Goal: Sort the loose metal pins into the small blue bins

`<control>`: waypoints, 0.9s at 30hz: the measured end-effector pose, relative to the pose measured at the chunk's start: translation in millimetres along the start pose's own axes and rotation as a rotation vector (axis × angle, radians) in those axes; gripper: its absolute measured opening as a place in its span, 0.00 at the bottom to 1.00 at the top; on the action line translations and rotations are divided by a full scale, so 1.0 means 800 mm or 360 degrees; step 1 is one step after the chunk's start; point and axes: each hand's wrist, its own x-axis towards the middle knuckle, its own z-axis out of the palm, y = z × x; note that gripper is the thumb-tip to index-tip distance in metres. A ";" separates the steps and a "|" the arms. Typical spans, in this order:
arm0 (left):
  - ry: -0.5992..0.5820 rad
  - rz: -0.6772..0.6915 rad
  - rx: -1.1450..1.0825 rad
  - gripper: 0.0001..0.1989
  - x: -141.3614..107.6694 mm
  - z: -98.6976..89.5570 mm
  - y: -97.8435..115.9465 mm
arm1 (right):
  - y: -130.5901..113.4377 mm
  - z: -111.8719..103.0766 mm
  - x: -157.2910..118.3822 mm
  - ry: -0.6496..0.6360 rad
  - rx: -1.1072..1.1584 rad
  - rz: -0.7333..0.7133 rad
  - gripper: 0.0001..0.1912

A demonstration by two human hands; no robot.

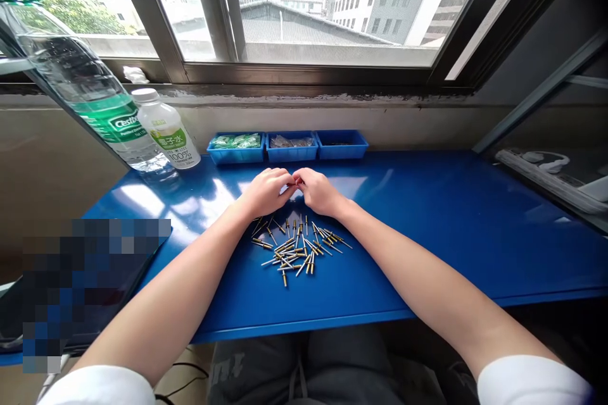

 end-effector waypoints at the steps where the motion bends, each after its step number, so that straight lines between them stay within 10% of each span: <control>1: 0.0000 -0.0030 -0.0044 0.10 0.000 0.001 0.000 | -0.004 0.001 0.000 0.0034 0.0041 0.0008 0.10; 11: 0.0157 -0.0296 -0.0339 0.10 0.003 0.013 0.003 | -0.020 -0.004 0.005 0.0340 0.0568 0.0367 0.08; 21: 0.0158 -0.0296 -0.0253 0.10 -0.003 0.012 -0.006 | 0.006 -0.007 0.002 0.0216 0.0155 0.0113 0.10; 27: 0.0334 -0.0431 -0.0307 0.12 -0.001 0.005 -0.005 | 0.024 -0.014 0.009 0.0218 -0.0073 0.0339 0.12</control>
